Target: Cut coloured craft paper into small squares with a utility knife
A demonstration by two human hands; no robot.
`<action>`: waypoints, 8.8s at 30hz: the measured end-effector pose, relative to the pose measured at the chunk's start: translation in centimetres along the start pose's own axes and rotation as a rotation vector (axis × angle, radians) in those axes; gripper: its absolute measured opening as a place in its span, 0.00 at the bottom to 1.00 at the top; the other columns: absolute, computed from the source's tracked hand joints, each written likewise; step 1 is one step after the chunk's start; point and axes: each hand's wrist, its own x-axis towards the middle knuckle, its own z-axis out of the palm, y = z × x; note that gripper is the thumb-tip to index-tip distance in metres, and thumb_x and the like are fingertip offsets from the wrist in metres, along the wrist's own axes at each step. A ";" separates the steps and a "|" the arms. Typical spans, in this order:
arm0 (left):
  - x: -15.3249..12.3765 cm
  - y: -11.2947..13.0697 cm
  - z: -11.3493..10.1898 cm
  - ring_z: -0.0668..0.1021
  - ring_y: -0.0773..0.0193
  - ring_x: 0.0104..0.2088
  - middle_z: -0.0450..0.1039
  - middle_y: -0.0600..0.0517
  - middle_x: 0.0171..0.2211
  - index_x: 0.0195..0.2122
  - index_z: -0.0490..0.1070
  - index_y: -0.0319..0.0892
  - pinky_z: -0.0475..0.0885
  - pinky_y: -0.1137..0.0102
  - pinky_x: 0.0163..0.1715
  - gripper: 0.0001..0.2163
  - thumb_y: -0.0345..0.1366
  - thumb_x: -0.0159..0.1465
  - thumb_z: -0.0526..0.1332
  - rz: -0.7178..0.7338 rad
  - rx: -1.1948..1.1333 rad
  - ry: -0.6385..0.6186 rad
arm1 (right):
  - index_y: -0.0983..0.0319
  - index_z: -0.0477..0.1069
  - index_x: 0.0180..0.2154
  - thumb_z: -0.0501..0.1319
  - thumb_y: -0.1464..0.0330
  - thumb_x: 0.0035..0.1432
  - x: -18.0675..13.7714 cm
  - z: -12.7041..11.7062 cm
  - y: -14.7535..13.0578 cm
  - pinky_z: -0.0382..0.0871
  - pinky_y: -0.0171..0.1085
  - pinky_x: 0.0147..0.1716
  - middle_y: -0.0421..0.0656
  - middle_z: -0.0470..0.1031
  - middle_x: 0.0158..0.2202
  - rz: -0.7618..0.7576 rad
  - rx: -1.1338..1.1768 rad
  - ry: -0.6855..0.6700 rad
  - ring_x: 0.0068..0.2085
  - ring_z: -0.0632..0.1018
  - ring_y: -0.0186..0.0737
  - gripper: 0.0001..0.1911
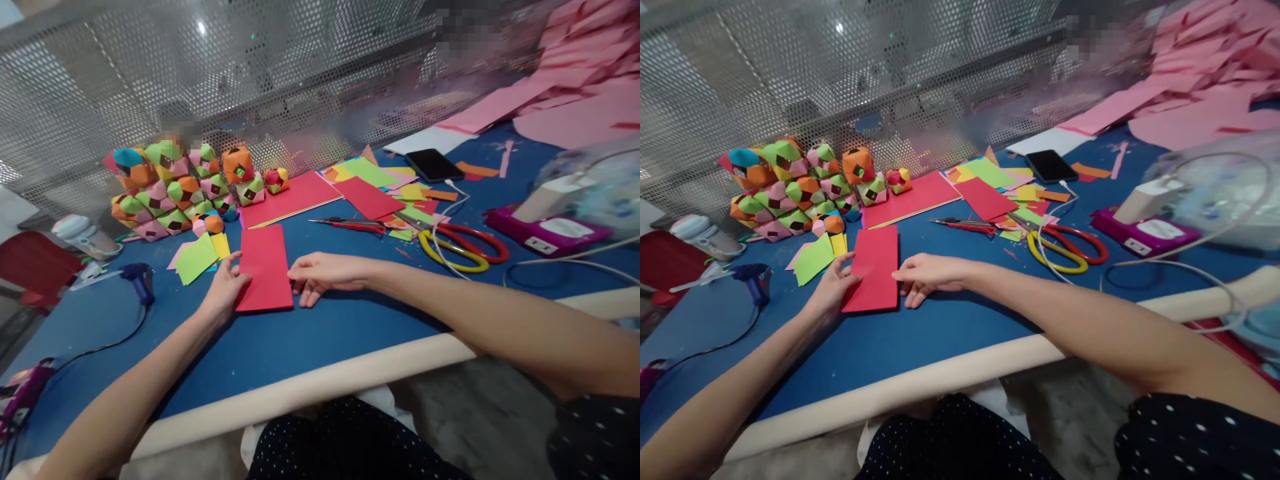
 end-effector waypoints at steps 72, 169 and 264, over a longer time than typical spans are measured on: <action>3.6 -0.4 -5.0 0.75 0.57 0.39 0.74 0.48 0.39 0.42 0.68 0.40 0.71 0.63 0.42 0.14 0.30 0.54 0.54 0.410 1.099 -0.043 | 0.60 0.75 0.47 0.57 0.65 0.58 -4.2 -7.2 4.9 0.67 0.47 0.48 0.49 0.76 0.43 -0.554 -1.048 0.371 0.46 0.74 0.49 0.17; 3.1 -0.7 -4.5 0.54 0.57 0.69 0.50 0.55 0.70 0.64 0.61 0.51 0.48 0.56 0.67 0.27 0.52 0.72 0.36 0.625 1.433 -0.601 | 0.58 0.77 0.50 0.55 0.62 0.62 -6.2 -4.0 5.2 0.68 0.47 0.46 0.49 0.75 0.42 -0.499 -0.932 0.331 0.44 0.73 0.47 0.19; 3.5 -1.8 -5.0 0.56 0.58 0.68 0.51 0.55 0.69 0.64 0.61 0.54 0.47 0.58 0.66 0.26 0.52 0.72 0.36 0.679 1.419 -0.580 | 0.62 0.74 0.52 0.53 0.70 0.63 -6.0 3.0 5.8 0.69 0.47 0.45 0.50 0.73 0.42 -0.502 -1.000 0.441 0.44 0.72 0.48 0.19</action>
